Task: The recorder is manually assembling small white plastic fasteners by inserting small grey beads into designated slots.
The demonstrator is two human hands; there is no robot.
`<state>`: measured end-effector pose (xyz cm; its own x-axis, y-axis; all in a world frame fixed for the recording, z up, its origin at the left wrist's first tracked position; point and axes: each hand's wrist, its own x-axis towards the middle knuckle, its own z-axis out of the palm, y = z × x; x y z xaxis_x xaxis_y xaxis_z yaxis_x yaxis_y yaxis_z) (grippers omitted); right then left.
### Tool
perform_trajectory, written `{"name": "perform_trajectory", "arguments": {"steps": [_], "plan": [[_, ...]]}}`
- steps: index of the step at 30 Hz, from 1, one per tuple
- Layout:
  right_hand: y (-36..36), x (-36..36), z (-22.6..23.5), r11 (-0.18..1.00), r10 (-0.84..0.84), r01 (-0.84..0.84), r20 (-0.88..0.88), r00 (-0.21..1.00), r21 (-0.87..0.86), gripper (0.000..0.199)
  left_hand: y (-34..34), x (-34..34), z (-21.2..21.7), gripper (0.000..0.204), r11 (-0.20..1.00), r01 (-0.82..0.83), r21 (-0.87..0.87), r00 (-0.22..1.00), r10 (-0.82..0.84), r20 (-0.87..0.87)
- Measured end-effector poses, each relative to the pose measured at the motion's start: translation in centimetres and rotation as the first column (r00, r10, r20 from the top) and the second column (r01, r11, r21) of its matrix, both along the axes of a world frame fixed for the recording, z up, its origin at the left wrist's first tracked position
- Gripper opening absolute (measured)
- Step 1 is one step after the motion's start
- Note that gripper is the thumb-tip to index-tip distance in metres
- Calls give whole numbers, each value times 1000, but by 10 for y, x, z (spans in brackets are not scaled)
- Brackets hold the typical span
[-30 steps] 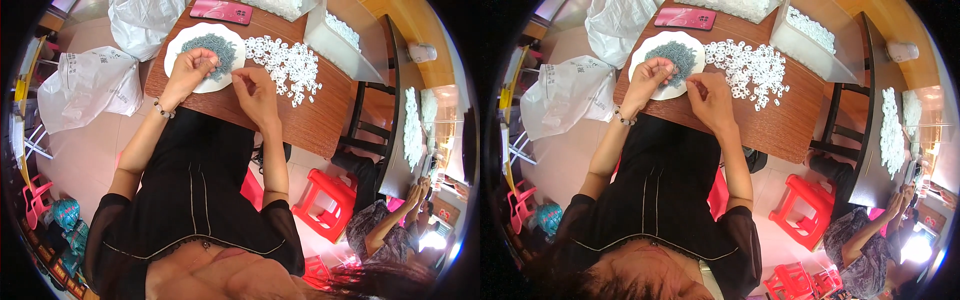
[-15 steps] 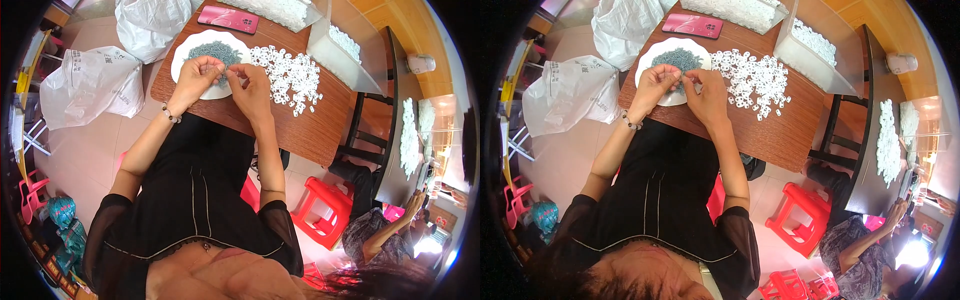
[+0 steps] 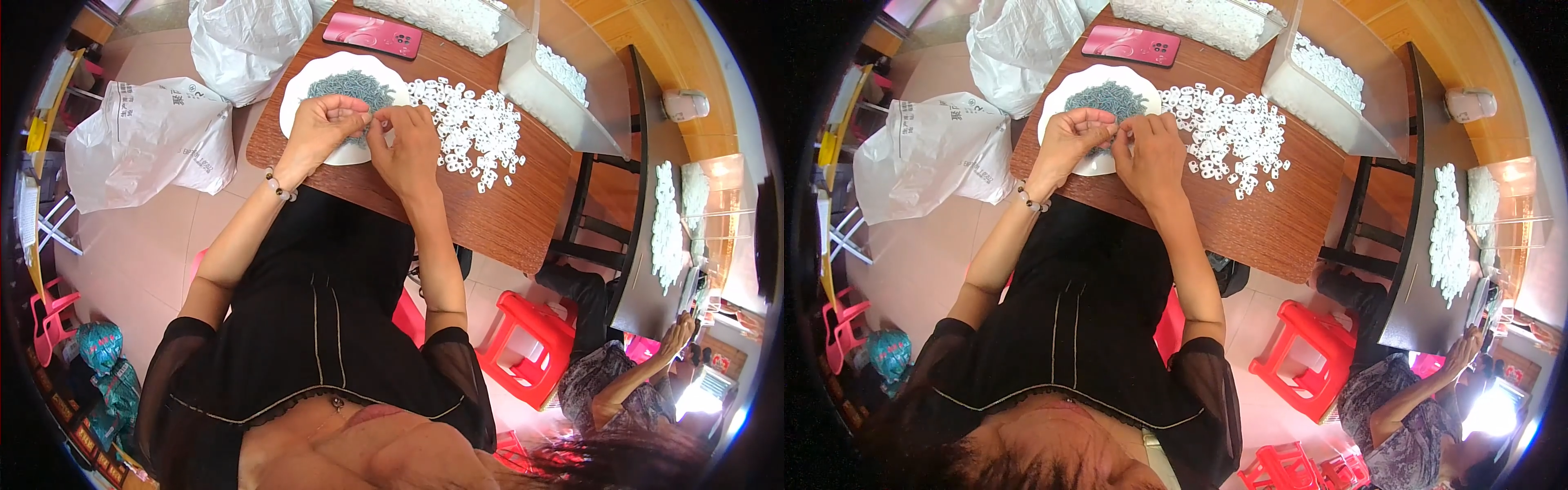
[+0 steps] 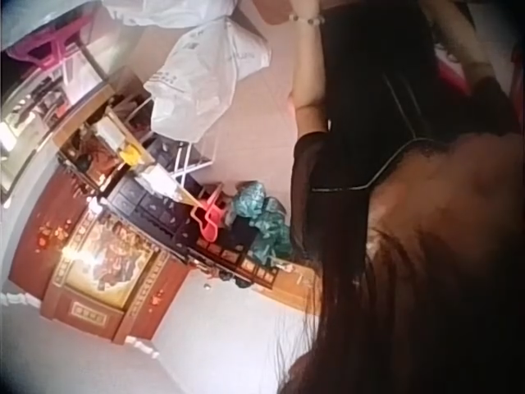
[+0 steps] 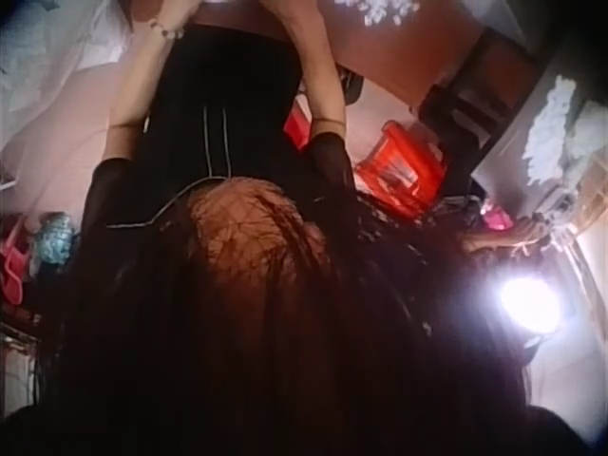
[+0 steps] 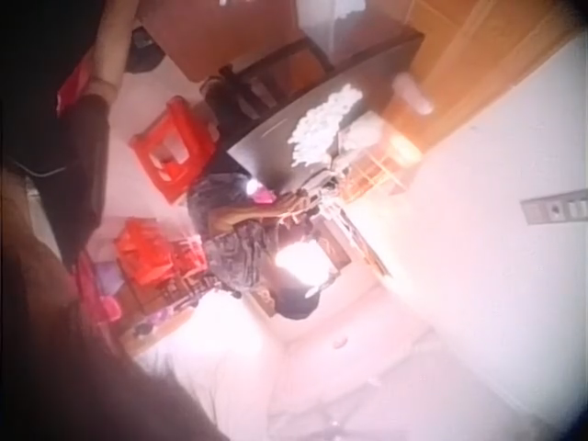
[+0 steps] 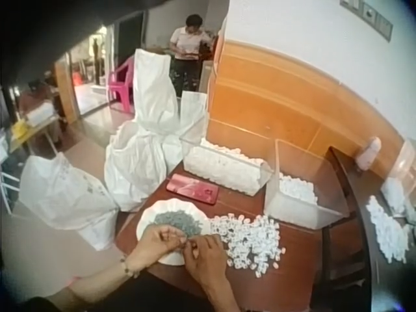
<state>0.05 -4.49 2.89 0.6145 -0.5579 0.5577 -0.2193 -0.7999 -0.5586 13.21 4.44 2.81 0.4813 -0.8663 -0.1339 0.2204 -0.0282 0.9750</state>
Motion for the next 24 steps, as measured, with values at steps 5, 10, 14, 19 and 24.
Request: {"name": "perform_trajectory", "arguments": {"steps": [5, 10, 14, 19, 24], "plan": [[-4, -3, 3, 970, -20, -1, 85, 996, 242, 7, -4, 6, -2, 22, 999, -32, -32, 949, 41, 314], [-2, -15, 11, 915, -31, 13, 38, 999, 403, 8, -1, 2, 18, 20, 996, -55, -63, 684, 84, 725], [2, -24, 11, 893, -17, 0, 33, 999, 451, 12, -1, -9, 17, 15, 995, 16, -97, 753, 52, 656], [7, -38, 14, 882, -17, 11, 10, 1000, 472, 13, 1, -20, 8, 12, 994, 108, -12, 819, -82, 567], [8, -54, 11, 774, 0, -33, 52, 999, 633, 14, 2, -39, 11, 12, 996, 67, -52, 863, -32, 505]]}}
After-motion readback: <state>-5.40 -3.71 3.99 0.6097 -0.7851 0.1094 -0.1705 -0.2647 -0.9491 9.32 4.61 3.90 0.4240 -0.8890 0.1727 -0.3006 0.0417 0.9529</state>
